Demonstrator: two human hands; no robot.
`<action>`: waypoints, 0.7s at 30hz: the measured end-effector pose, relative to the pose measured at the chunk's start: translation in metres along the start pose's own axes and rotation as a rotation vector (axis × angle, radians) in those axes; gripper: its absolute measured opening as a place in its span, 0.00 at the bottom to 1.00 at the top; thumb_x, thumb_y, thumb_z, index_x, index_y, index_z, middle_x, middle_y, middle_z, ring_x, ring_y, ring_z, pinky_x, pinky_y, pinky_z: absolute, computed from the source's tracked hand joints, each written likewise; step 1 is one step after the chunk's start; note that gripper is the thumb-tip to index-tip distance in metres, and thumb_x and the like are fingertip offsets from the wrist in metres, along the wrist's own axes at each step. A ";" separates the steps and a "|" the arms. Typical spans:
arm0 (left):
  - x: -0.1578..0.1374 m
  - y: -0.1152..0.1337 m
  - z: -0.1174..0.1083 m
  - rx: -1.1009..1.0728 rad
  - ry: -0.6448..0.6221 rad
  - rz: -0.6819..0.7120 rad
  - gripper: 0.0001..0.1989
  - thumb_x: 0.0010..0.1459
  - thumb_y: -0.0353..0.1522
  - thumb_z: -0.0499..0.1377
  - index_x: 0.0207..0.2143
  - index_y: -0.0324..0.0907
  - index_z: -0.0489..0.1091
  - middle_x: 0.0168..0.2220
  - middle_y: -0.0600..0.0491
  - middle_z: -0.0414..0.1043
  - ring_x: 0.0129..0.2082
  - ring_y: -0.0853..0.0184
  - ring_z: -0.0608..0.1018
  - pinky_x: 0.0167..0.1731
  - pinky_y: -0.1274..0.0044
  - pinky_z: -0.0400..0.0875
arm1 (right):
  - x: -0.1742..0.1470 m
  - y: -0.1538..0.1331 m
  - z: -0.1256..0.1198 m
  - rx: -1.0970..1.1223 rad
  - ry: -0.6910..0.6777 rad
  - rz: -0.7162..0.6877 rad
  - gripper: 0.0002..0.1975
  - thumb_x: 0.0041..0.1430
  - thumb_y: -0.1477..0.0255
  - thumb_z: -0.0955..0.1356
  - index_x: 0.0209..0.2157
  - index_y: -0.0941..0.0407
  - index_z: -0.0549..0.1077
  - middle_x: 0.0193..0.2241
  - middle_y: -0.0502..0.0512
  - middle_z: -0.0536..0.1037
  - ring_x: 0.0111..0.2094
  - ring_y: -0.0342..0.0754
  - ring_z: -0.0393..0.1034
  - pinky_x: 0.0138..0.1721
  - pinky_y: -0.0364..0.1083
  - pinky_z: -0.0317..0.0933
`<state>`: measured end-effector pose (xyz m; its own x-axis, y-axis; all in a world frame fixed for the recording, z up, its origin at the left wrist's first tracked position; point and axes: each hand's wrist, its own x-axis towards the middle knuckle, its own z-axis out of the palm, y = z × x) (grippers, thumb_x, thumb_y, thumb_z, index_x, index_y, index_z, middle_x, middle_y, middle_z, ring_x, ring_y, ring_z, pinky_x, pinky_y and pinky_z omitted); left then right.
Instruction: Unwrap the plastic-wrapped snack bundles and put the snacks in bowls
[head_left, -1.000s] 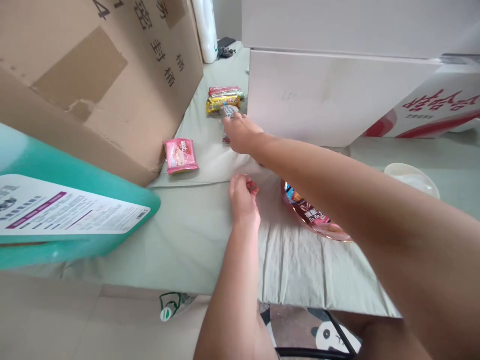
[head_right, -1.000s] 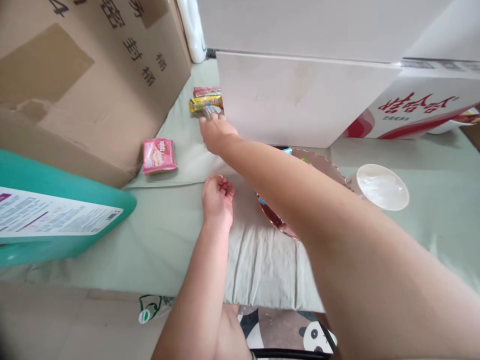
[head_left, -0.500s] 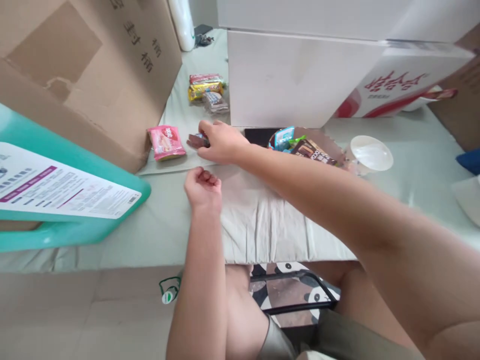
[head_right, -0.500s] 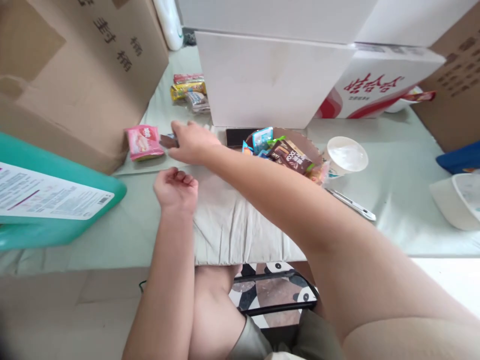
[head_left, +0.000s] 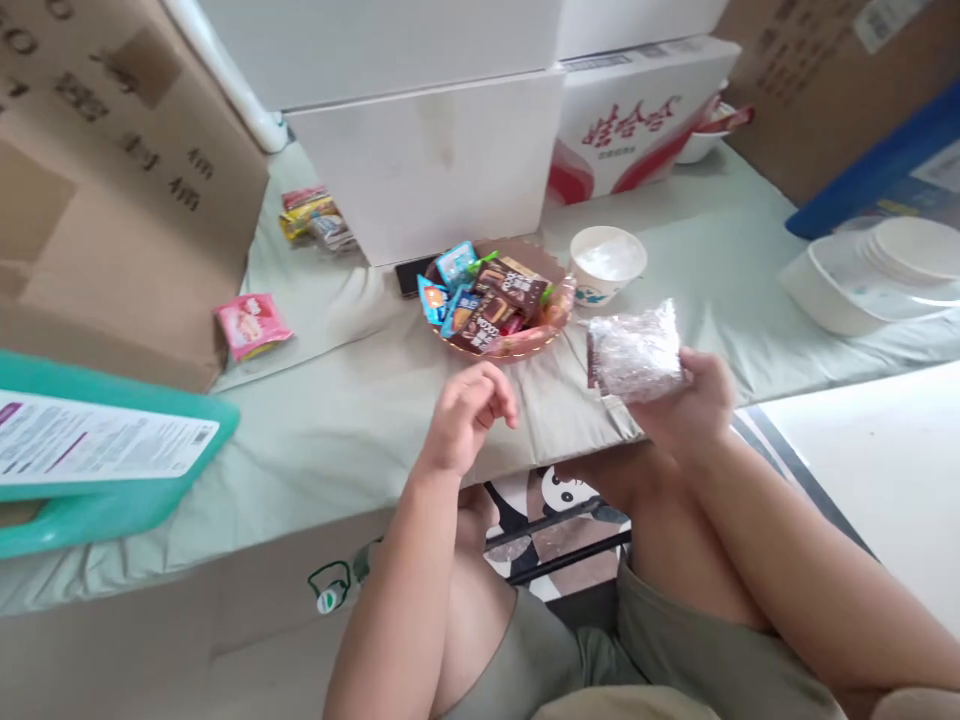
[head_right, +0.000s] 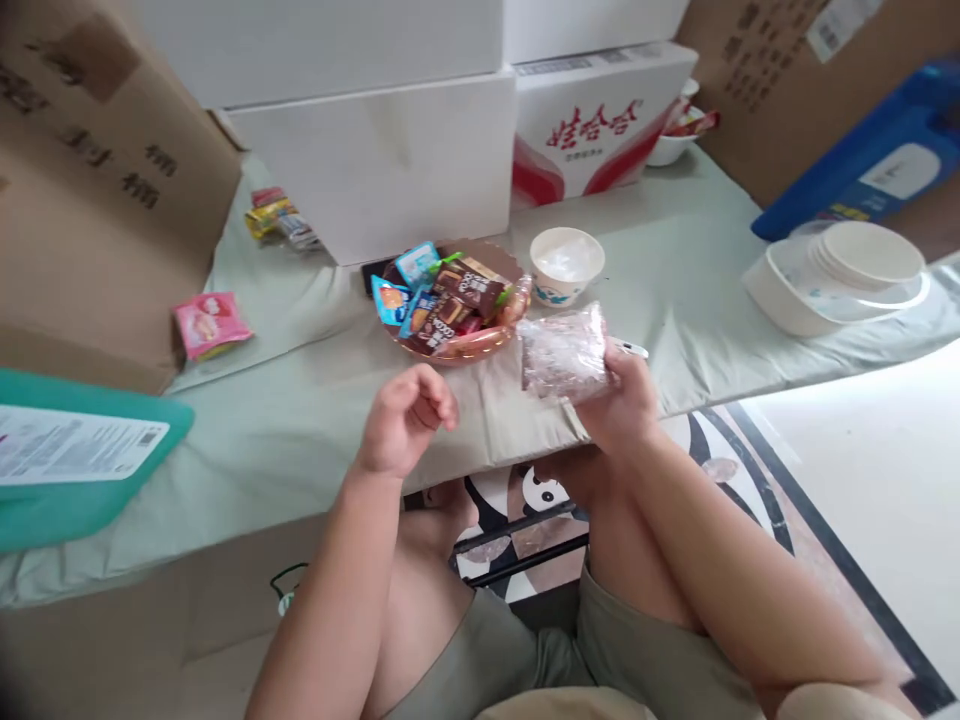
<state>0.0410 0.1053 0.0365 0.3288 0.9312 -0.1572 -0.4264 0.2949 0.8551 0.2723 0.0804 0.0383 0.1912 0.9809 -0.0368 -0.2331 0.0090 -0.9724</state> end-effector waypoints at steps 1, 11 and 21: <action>0.000 -0.010 0.011 0.096 -0.045 -0.069 0.14 0.51 0.41 0.68 0.23 0.40 0.72 0.22 0.51 0.72 0.22 0.70 0.74 0.25 0.78 0.69 | -0.001 0.002 -0.004 0.012 -0.012 0.004 0.19 0.49 0.58 0.62 0.41 0.50 0.72 0.39 0.59 0.79 0.42 0.61 0.76 0.38 0.57 0.71; 0.017 -0.074 0.055 0.073 0.001 -0.143 0.23 0.47 0.45 0.72 0.43 0.44 0.77 0.43 0.49 0.81 0.42 0.63 0.81 0.43 0.74 0.75 | 0.012 0.003 -0.045 -0.484 -0.267 -0.076 0.18 0.56 0.60 0.68 0.45 0.55 0.73 0.42 0.57 0.77 0.44 0.53 0.71 0.46 0.53 0.66; 0.015 -0.043 0.019 1.201 0.147 0.029 0.13 0.58 0.43 0.61 0.35 0.42 0.74 0.27 0.53 0.76 0.29 0.65 0.75 0.33 0.74 0.67 | 0.061 0.012 -0.086 -1.174 0.118 0.114 0.20 0.51 0.70 0.68 0.48 0.54 0.75 0.51 0.63 0.76 0.52 0.62 0.68 0.52 0.57 0.62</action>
<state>0.0800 0.1024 0.0069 0.1999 0.9727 -0.1180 0.6479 -0.0408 0.7606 0.3632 0.1241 0.0047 0.3271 0.9398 -0.0986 0.7515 -0.3219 -0.5758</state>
